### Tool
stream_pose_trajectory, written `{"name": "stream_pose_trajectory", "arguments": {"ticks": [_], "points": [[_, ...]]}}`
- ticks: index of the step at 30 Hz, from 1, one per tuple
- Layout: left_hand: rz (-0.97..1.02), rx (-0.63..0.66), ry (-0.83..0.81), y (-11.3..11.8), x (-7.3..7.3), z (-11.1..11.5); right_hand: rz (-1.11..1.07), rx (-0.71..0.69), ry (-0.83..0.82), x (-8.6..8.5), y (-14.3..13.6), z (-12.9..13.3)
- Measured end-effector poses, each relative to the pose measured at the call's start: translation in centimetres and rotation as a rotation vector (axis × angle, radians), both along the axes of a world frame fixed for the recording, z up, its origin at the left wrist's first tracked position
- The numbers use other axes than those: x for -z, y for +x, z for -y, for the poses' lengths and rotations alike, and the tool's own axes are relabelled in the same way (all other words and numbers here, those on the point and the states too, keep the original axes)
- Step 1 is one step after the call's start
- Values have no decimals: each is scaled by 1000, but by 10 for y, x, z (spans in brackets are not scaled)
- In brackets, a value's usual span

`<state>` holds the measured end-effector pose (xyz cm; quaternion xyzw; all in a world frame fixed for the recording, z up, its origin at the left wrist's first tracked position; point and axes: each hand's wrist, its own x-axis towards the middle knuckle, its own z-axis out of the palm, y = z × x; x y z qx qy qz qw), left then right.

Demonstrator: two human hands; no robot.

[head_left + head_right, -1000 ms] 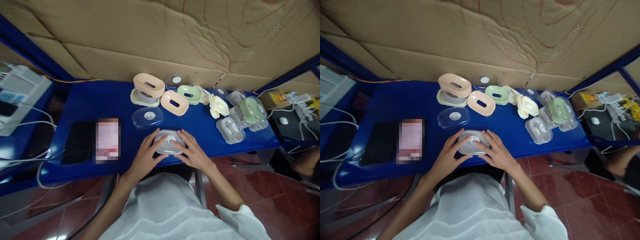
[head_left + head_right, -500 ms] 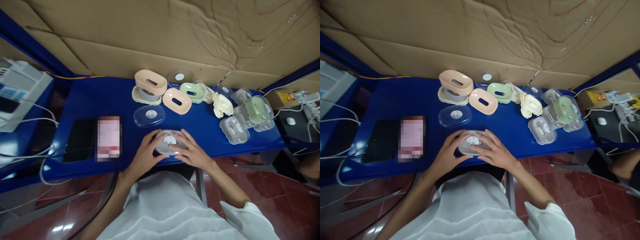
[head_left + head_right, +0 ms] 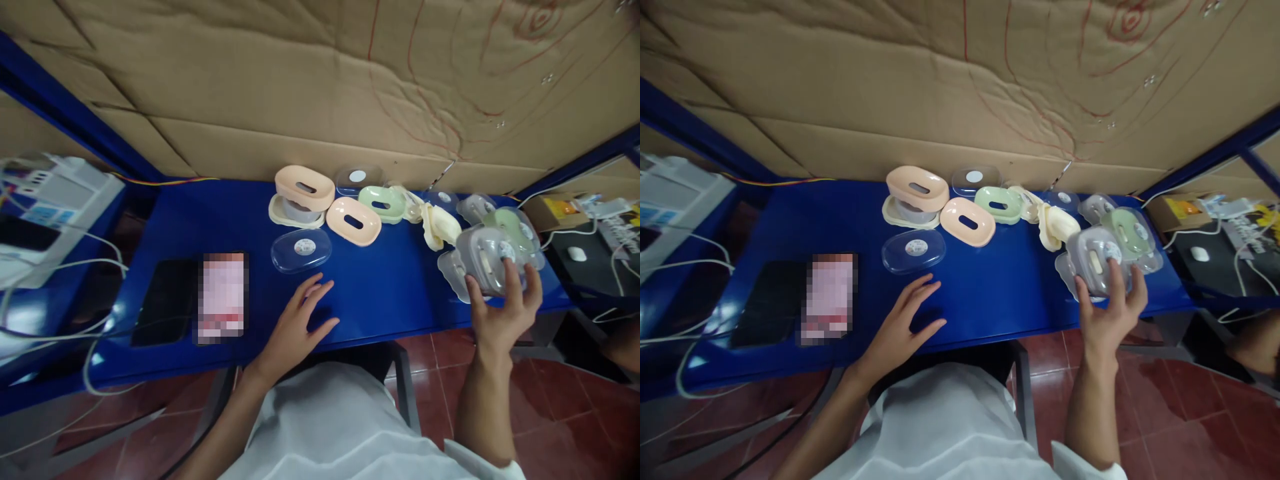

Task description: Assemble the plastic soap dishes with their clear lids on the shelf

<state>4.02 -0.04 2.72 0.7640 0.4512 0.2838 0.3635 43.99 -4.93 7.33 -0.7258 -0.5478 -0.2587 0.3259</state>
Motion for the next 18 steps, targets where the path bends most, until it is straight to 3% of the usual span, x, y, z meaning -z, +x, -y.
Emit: {"name": "stream_pose_trajectory", "arguments": {"ticks": [3, 7, 14, 16, 18], "points": [[-50, 25, 36, 1, 2, 0, -33, 151, -30, 18, 29, -3], [-80, 41, 74, 0, 4, 0, -54, 183, -78, 35, 43, -13], [-108, 35, 115, 0, 6, 0, 1, 192, -55, 17, 27, -10], [-109, 34, 122, 1, 5, -1, 40, 131, 13, 12, 11, -12], [-119, 38, 125, 1, 3, -1, 46, -21, -8, 11, -9, -24]]}}
